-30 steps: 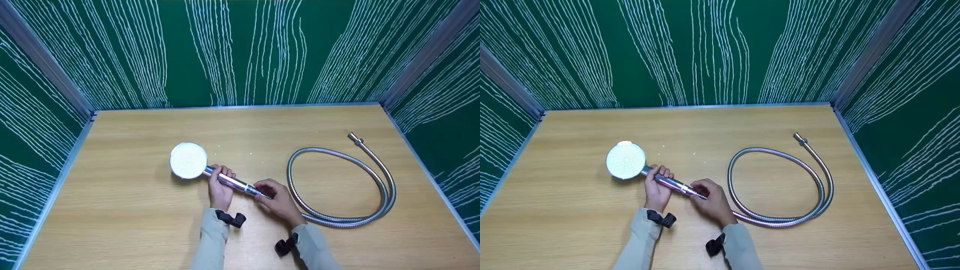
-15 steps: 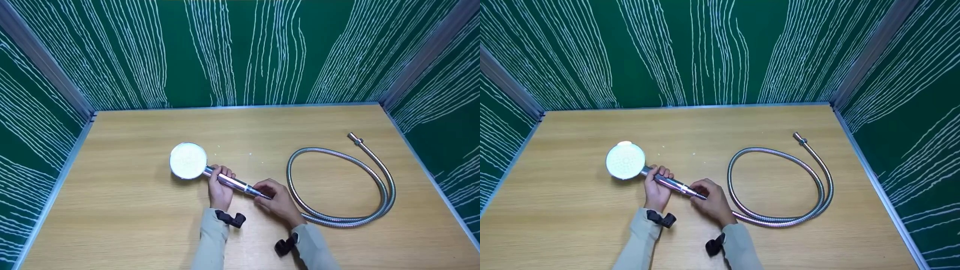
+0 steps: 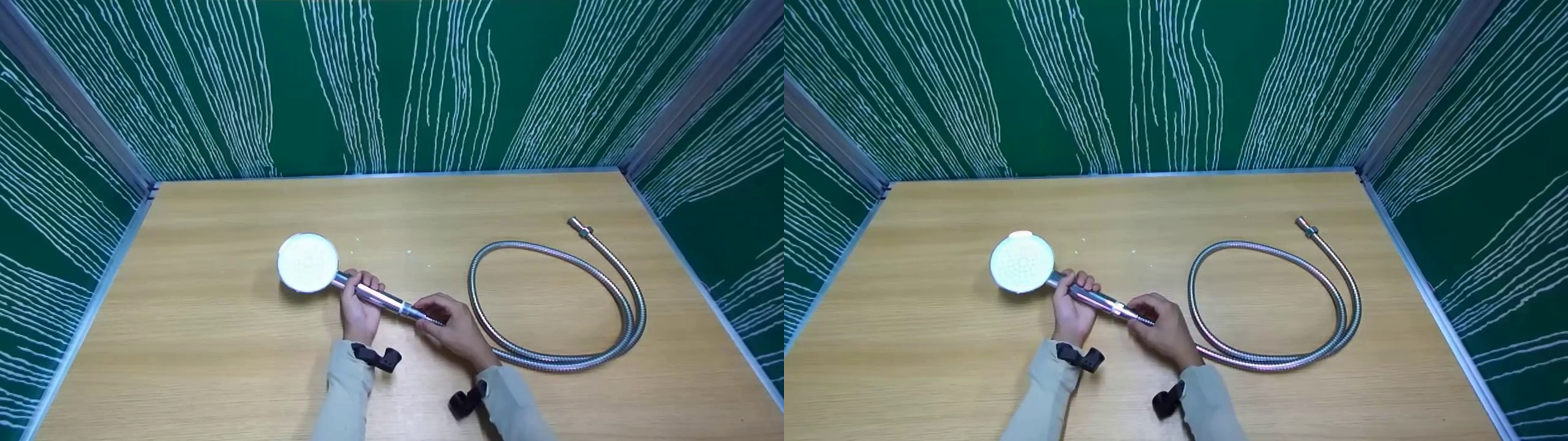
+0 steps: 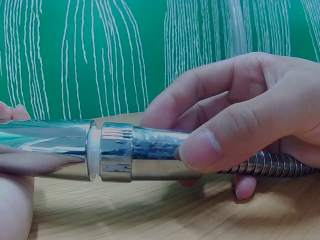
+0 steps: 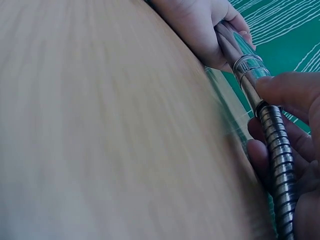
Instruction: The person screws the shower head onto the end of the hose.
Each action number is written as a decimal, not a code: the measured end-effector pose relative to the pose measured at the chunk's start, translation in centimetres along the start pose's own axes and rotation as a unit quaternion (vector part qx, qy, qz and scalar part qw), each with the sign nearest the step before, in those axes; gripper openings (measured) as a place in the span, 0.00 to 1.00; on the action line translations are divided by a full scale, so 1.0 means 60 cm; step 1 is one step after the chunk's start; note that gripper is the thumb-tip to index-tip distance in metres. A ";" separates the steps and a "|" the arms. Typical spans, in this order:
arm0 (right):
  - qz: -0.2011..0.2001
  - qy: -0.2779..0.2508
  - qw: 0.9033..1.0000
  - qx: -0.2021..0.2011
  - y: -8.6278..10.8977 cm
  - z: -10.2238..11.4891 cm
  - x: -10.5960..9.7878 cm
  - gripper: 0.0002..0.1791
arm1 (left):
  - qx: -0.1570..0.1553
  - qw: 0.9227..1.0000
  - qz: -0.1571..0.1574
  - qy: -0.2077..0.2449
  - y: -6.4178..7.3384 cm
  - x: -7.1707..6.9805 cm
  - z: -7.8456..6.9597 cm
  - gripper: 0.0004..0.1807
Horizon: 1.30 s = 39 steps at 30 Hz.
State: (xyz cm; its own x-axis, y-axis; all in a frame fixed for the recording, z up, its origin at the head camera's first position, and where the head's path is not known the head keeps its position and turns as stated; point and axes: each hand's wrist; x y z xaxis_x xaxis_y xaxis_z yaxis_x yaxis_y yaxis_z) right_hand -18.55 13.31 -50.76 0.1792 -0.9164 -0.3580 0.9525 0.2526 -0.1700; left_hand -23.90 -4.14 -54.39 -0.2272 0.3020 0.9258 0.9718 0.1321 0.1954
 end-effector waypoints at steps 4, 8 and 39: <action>-0.003 0.001 1.000 -0.004 -0.004 -0.024 0.004 0.14 | 0.001 1.000 0.002 -0.003 0.001 0.000 0.000 0.10; -0.009 0.002 1.000 0.001 -0.009 -0.055 0.008 0.14 | -0.001 1.000 0.000 -0.004 0.001 0.002 -0.001 0.10; -0.009 -0.017 1.000 -0.006 -0.004 -0.036 0.004 0.14 | 0.007 1.000 0.015 -0.011 0.003 0.002 0.000 0.11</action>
Point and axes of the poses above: each hand's wrist, its own y-axis away from the middle knuckle, its own x-axis out of the palm, z = x × y, and after that the axes turned 2 degrees about -z, right-handed
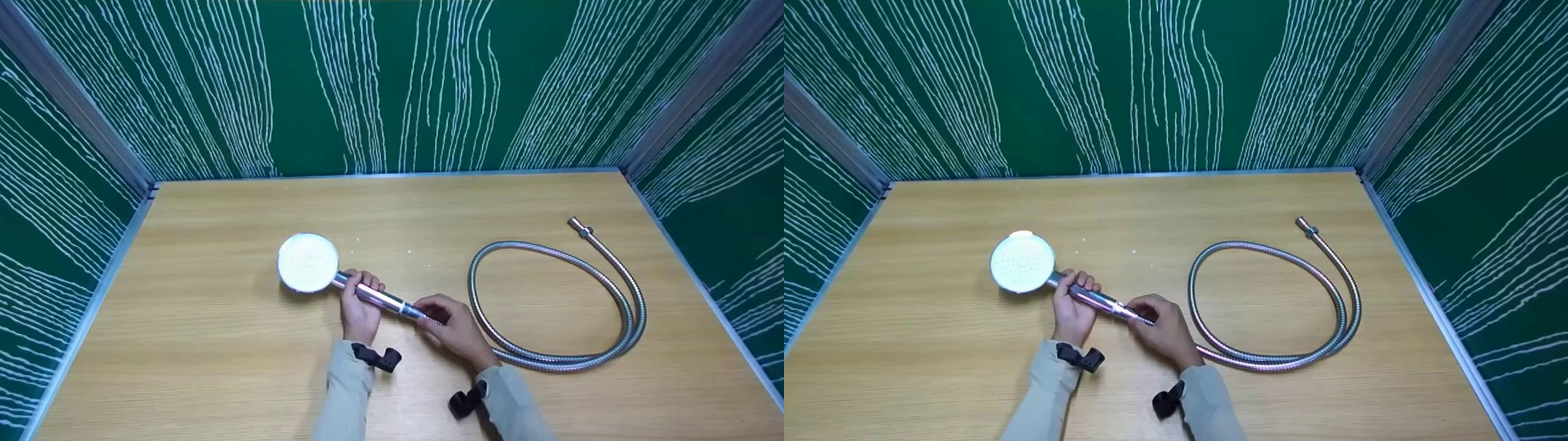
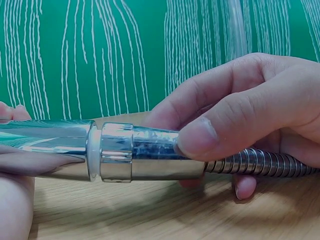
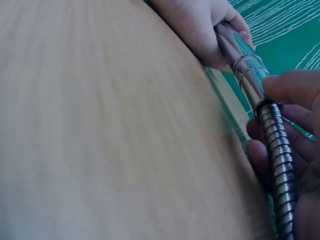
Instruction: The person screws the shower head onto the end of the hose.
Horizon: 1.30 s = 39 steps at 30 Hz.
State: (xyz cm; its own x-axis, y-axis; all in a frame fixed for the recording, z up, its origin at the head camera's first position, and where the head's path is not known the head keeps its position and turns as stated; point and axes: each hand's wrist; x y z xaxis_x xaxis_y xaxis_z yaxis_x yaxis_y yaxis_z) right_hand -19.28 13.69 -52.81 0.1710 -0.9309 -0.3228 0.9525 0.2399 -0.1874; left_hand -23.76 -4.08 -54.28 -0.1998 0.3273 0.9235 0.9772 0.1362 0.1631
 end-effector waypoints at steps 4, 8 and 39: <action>0.001 -0.010 1.000 -0.014 0.004 0.032 -0.003 0.18 | -0.002 1.000 -0.005 0.002 0.000 0.000 0.000 0.10; 0.006 -0.010 1.000 -0.022 0.004 0.032 -0.003 0.19 | -0.005 1.000 -0.011 -0.001 0.001 0.000 0.000 0.09; 0.005 -0.016 1.000 -0.019 0.004 0.033 -0.003 0.15 | -0.003 1.000 -0.009 -0.004 0.000 0.000 0.000 0.10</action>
Point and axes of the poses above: each hand's wrist, its own y-axis away from the middle knuckle, its own x-axis out of the palm, z = x × y, and after that the axes turned 2 degrees about -z, right-handed
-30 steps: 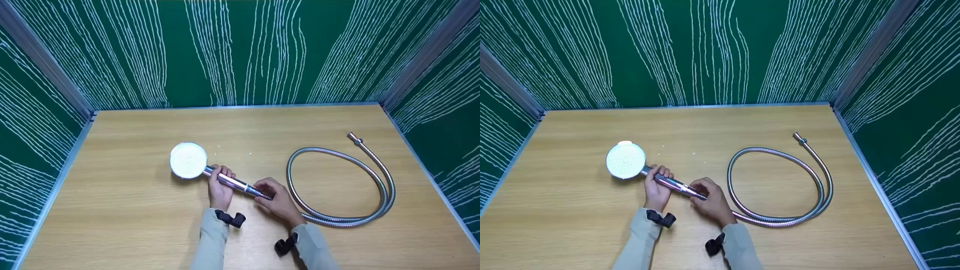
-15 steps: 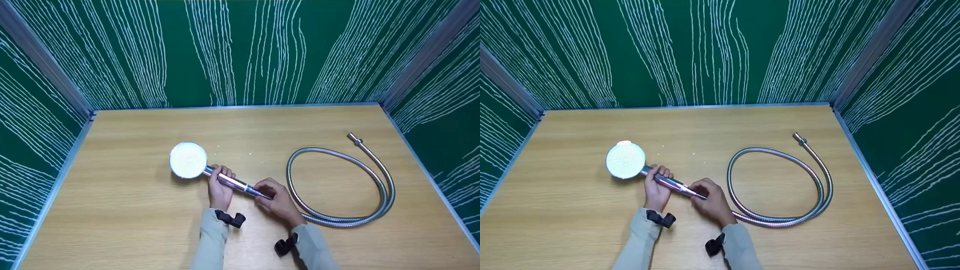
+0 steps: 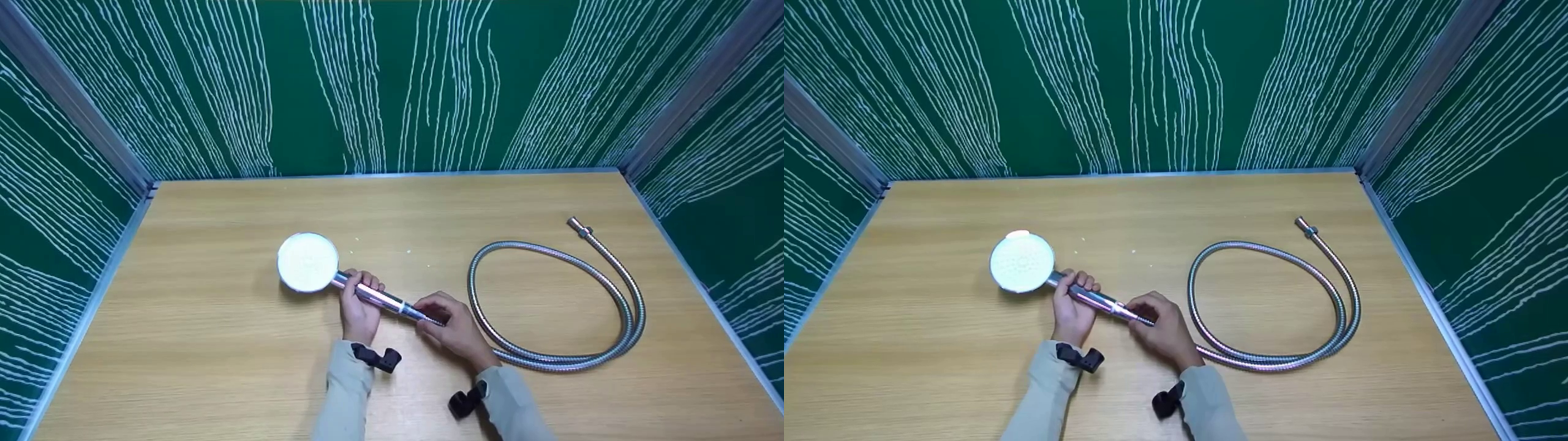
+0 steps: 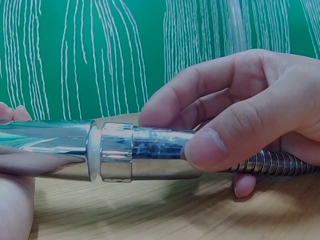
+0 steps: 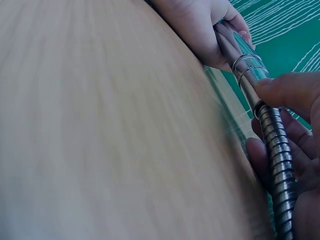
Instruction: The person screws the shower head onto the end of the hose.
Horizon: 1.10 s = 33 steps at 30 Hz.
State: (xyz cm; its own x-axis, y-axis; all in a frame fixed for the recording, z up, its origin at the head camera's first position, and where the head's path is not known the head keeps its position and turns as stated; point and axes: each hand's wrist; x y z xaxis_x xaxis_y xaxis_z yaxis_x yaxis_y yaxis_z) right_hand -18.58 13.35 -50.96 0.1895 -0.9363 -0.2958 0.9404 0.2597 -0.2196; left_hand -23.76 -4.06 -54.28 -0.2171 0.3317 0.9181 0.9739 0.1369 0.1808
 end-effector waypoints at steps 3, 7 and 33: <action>-0.004 0.006 1.000 0.001 0.000 0.002 0.000 0.14 | -0.001 1.000 0.002 0.000 0.000 0.000 0.000 0.10; -0.008 0.015 1.000 0.000 0.000 0.004 0.000 0.14 | -0.002 1.000 0.000 0.003 -0.001 0.001 -0.001 0.10; -0.007 0.038 0.999 0.006 -0.004 -0.061 0.000 0.13 | -0.007 1.000 -0.006 0.001 -0.001 0.000 -0.001 0.09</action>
Point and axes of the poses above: each hand's wrist, its own y-axis away from the middle knuckle, its own x-axis out of the palm, z = x × y, and after that the axes turned 2 degrees about -z, right-handed
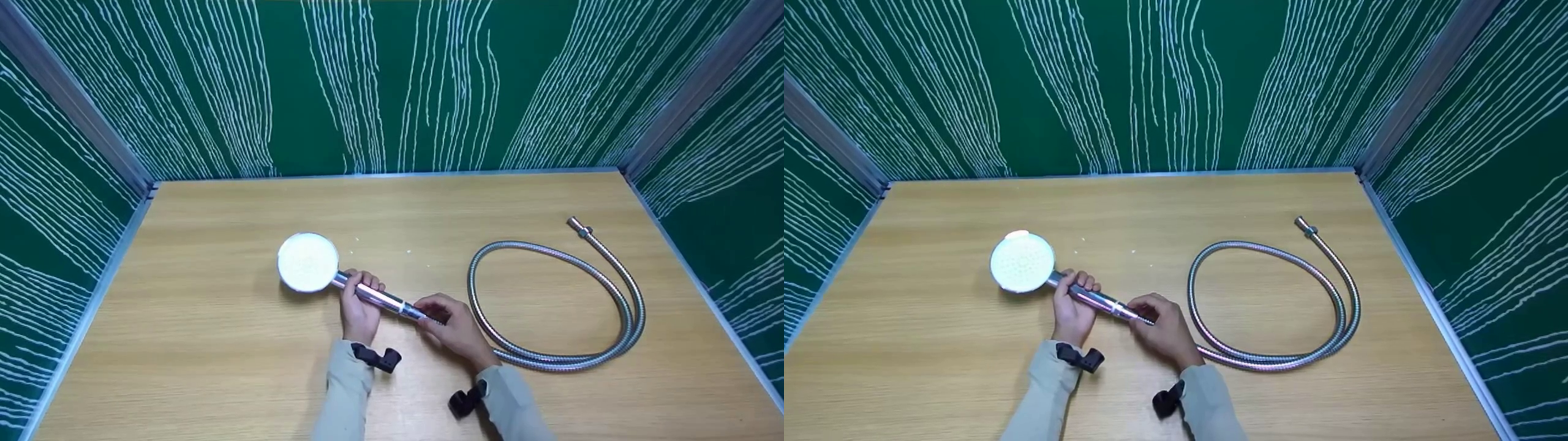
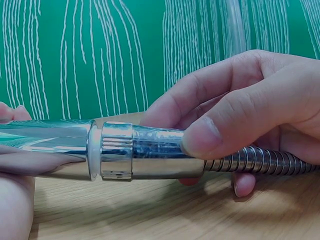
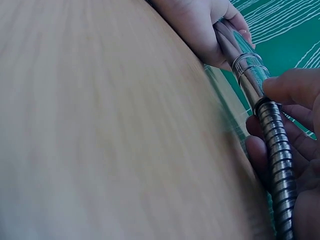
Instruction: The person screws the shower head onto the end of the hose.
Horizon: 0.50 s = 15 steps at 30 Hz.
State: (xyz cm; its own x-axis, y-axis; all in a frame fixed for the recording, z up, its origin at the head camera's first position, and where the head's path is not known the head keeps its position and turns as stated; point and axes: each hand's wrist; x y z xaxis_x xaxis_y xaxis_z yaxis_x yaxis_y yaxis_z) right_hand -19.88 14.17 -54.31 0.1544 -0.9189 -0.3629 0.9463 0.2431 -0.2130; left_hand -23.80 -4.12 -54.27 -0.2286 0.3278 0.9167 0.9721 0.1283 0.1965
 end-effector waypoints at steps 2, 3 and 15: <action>0.000 0.004 1.000 0.001 0.000 0.000 0.001 0.13 | -0.001 1.000 -0.002 -0.002 0.000 0.000 -0.001 0.09; 0.000 0.004 1.000 0.001 0.000 0.000 0.001 0.13 | -0.001 1.000 -0.004 -0.003 0.000 0.000 -0.001 0.08; -0.002 -0.003 1.000 0.025 0.000 0.021 0.002 0.13 | 0.000 1.000 -0.006 0.005 -0.003 -0.001 0.001 0.10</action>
State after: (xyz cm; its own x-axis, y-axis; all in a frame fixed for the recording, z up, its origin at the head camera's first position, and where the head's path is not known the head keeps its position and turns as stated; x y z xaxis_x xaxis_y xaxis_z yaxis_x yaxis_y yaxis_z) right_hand -19.50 13.66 -53.24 0.1515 -0.9216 -0.3572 0.9600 0.2233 -0.1688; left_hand -23.94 -4.10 -54.39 -0.2393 0.3167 0.9179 0.9693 0.1324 0.2070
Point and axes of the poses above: each hand's wrist, its own y-axis away from the middle knuckle, its own x-axis out of the palm, z = x × y, and after that the axes turned 2 degrees about -z, right-handed
